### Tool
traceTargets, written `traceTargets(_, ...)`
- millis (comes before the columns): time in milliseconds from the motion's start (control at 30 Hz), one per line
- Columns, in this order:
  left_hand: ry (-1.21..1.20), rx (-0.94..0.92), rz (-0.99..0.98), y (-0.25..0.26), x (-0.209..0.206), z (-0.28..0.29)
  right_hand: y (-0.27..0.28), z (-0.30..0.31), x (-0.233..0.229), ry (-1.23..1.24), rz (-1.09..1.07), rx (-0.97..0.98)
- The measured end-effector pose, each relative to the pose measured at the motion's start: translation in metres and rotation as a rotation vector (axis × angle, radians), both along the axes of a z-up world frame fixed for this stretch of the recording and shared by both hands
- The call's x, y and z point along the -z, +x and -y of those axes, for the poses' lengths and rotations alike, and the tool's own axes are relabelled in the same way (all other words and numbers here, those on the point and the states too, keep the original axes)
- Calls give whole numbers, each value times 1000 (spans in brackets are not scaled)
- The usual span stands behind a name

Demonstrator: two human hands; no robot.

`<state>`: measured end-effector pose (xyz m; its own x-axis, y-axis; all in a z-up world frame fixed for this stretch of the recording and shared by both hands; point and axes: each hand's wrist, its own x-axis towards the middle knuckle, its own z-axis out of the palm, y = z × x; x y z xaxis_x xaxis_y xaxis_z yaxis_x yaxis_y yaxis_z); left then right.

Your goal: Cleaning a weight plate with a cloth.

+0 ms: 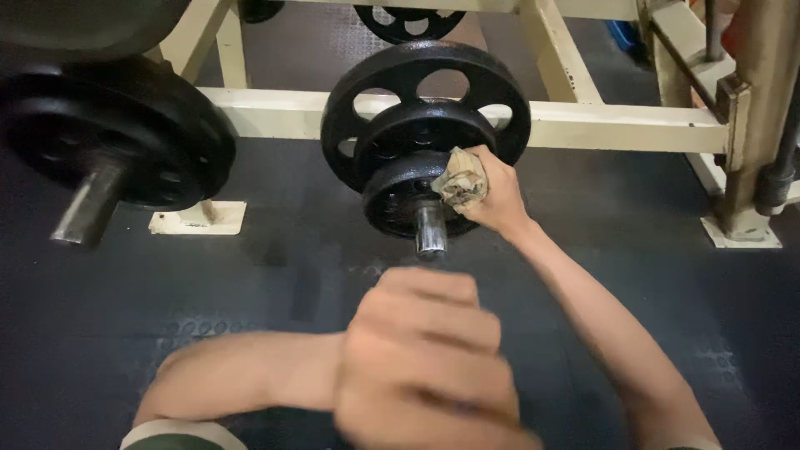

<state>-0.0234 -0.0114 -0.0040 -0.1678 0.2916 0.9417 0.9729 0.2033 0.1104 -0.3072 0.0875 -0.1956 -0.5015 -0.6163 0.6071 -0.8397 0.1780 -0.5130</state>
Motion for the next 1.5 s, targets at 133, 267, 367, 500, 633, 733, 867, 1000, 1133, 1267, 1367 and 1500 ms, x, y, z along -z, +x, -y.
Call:
traceTargets(133,74,-305,-223,-56,25,3,7,0,-11,0,-16,1)
traceTargets(267,-64,-504,122,-127,61,56,11,2,-18,58,258,69)
traceTargets(367,-148,-556,314,-154,87,97,5,-3,-29,4,-219,-60)
traceTargets(500,-124,-435,591,-174,145,114,-2,3,-40,195,-199,-88)
traceTargets(633,-62,-429,695,-178,164,122,-1,4,-13,64,39,-96)
traceTargets(733,-92,-480,637,-184,166,126,-11,11,-1,-88,-62,-138)
traceTargets(867,-99,-578,611,-183,173,125,-9,10,-5,-102,-70,-152)
traceTargets(1000,-88,-592,596,-181,180,127,-8,7,-13,-90,-94,-168)
traceTargets(1133,-58,-590,576,-184,188,136,-6,6,-18,-114,-84,-213)
traceTargets(1267,-17,-650,547,-181,223,151,4,8,-28,-107,-61,-240)
traceTargets(1367,72,-622,583,-167,237,150,7,7,-29,-87,-72,-236)
traceTargets(1500,80,-731,618,-171,277,159,14,5,-41,-27,-67,-231)
